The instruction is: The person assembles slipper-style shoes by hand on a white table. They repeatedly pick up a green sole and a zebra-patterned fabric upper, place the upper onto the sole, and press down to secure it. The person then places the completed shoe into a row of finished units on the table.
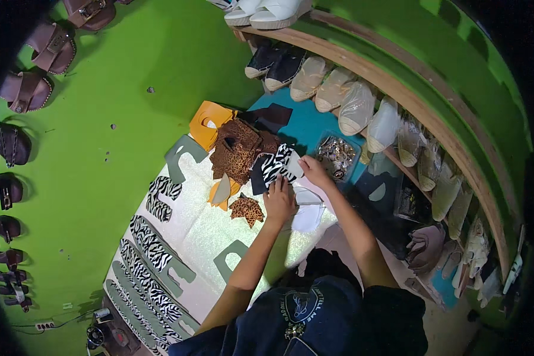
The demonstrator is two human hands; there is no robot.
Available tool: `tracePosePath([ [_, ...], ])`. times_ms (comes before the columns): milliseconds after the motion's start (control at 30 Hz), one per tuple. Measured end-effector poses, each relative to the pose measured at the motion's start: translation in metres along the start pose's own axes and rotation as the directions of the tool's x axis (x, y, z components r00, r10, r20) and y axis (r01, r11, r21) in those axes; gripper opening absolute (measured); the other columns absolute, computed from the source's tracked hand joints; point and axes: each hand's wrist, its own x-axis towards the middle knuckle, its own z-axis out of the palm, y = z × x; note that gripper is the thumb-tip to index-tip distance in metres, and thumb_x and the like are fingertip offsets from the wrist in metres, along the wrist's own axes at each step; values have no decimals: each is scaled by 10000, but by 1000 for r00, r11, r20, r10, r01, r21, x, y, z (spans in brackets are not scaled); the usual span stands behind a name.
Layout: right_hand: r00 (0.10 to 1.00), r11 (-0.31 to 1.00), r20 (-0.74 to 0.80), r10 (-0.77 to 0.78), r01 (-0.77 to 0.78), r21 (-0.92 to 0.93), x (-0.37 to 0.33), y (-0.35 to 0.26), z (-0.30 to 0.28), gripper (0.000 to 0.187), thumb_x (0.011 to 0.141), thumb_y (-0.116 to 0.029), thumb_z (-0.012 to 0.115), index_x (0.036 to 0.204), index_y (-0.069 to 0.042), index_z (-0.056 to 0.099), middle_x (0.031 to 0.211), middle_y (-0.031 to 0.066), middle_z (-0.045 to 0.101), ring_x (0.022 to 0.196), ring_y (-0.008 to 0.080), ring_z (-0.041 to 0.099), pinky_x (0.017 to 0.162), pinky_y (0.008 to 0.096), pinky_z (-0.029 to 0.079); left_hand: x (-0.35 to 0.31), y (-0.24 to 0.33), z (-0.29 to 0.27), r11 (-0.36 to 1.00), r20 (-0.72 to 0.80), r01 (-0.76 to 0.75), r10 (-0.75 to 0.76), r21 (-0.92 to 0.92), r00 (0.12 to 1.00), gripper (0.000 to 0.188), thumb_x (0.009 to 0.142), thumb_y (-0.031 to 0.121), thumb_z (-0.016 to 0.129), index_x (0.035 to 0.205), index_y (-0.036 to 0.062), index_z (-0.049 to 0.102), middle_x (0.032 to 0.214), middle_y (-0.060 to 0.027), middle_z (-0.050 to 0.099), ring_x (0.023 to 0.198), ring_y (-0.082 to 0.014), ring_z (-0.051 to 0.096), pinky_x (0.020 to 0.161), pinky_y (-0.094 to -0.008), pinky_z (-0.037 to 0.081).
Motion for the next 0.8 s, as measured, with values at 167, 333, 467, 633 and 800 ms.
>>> tracePosePath([
  [167,988,997,-152,-39,28,-68,0,7,0,229,894,-198,464,786,3,478,634,120,465,578,197,444,561,333,377,0,0,0,1000,-21,-12,12,15,1000,621,739,334,587,1266,69,393,1334,-89,333,1153,-249,375,864,-497,348],
  [333,969,996,-246,-18,-4,-90,7,-4,-38,191,889,-177,468,843,5,498,653,122,483,588,213,466,564,329,380,-3,0,1,999,-7,6,-6,42,1000,621,740,326,584,1268,66,389,1337,-90,329,1154,-251,374,866,-492,346],
  [467,997,998,-48,56,-58,-37,3,-37,-65,173,853,-154,533,828,17,535,677,92,492,610,193,475,574,305,388,-1,0,0,1000,-35,-2,3,25,999,614,735,312,583,1259,60,386,1314,-92,356,1153,-250,375,861,-473,348],
  [633,994,995,-54,-90,87,-45,-16,-67,-68,128,814,-85,579,909,-2,597,853,83,499,758,193,491,655,273,402,-4,-12,-13,941,-239,-93,13,-327,971,417,789,218,544,1158,35,478,1224,-145,423,1050,-315,465,836,-436,388],
  [800,984,986,72,-164,161,49,-38,-98,-52,191,791,12,561,939,-78,642,801,56,468,752,165,477,650,251,383,-13,-36,-40,831,-429,-189,-66,-524,901,222,826,94,496,1013,-16,547,1021,-185,543,908,-339,547,799,-382,422],
])
